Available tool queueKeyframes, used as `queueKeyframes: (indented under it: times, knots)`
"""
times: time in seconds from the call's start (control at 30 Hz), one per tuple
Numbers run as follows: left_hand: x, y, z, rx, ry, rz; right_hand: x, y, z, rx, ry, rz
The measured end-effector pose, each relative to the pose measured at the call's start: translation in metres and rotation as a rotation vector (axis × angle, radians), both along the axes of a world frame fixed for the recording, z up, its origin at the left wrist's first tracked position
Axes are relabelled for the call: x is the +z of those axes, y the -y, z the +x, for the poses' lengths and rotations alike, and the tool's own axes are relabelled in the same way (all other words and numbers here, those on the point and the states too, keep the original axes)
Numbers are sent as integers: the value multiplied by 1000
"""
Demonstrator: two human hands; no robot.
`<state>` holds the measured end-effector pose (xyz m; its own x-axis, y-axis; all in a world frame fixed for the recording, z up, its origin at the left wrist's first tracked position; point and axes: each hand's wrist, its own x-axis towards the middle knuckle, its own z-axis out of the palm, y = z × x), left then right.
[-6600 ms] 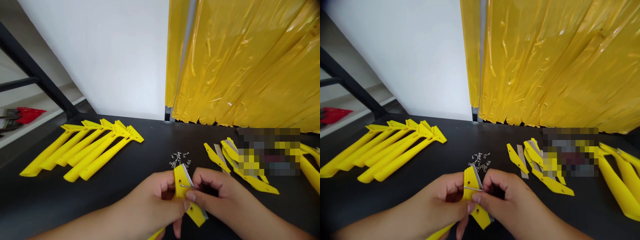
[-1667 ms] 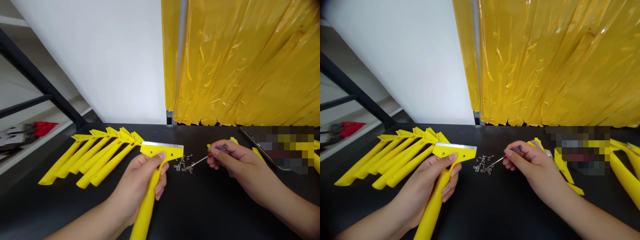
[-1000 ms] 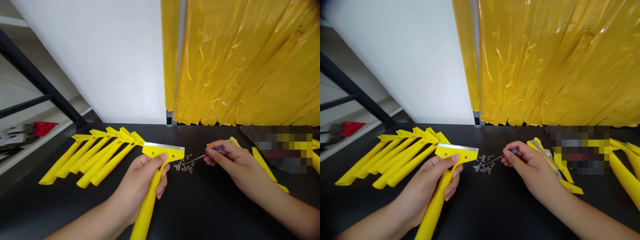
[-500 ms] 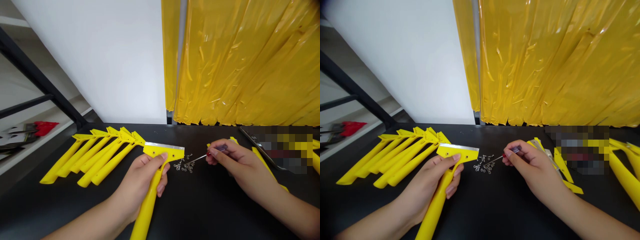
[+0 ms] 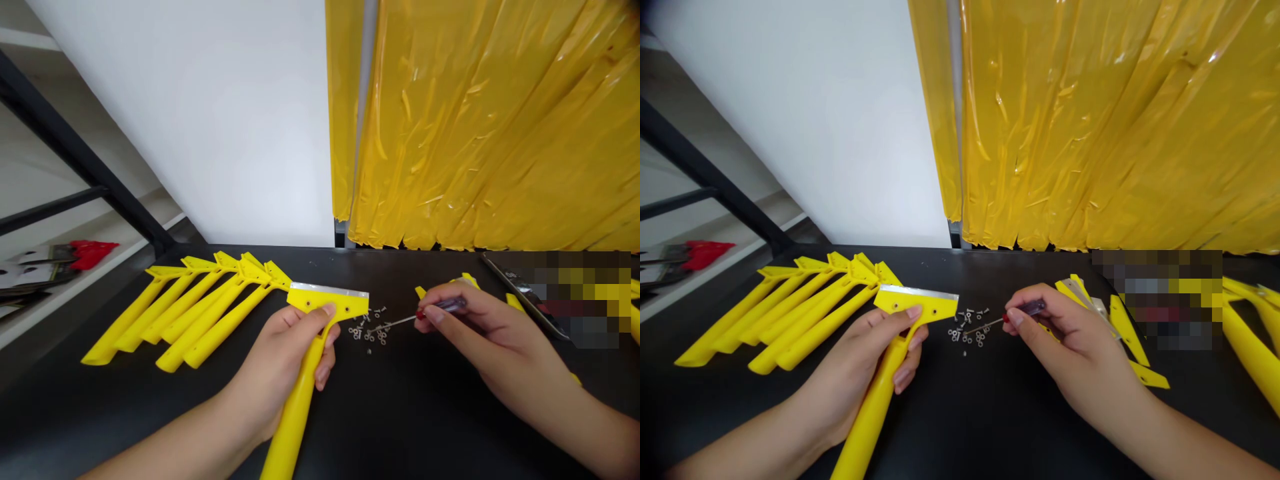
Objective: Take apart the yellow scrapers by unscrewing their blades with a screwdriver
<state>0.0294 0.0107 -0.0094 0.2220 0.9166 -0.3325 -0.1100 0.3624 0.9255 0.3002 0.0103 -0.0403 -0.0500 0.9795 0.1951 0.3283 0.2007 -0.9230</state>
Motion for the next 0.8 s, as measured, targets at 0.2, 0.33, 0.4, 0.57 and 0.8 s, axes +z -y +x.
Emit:
queueKeyframes:
  times: [0.2,0.33,0.4,0.57,0.8]
  knots:
    - [2,1,1,8,1,6,2,1,0,7,49,27]
    - [2,0,2,14,2,14,16,8,-6,25,71,52]
    - [1,0,2,8,3,15,22,12,-10,49,95,64]
    - [0,1,0,-7,-1,12,26,20,-15,149,209,122]
    - [0,1,3,-9,-1,-8,24,24,-13,213,288,147]
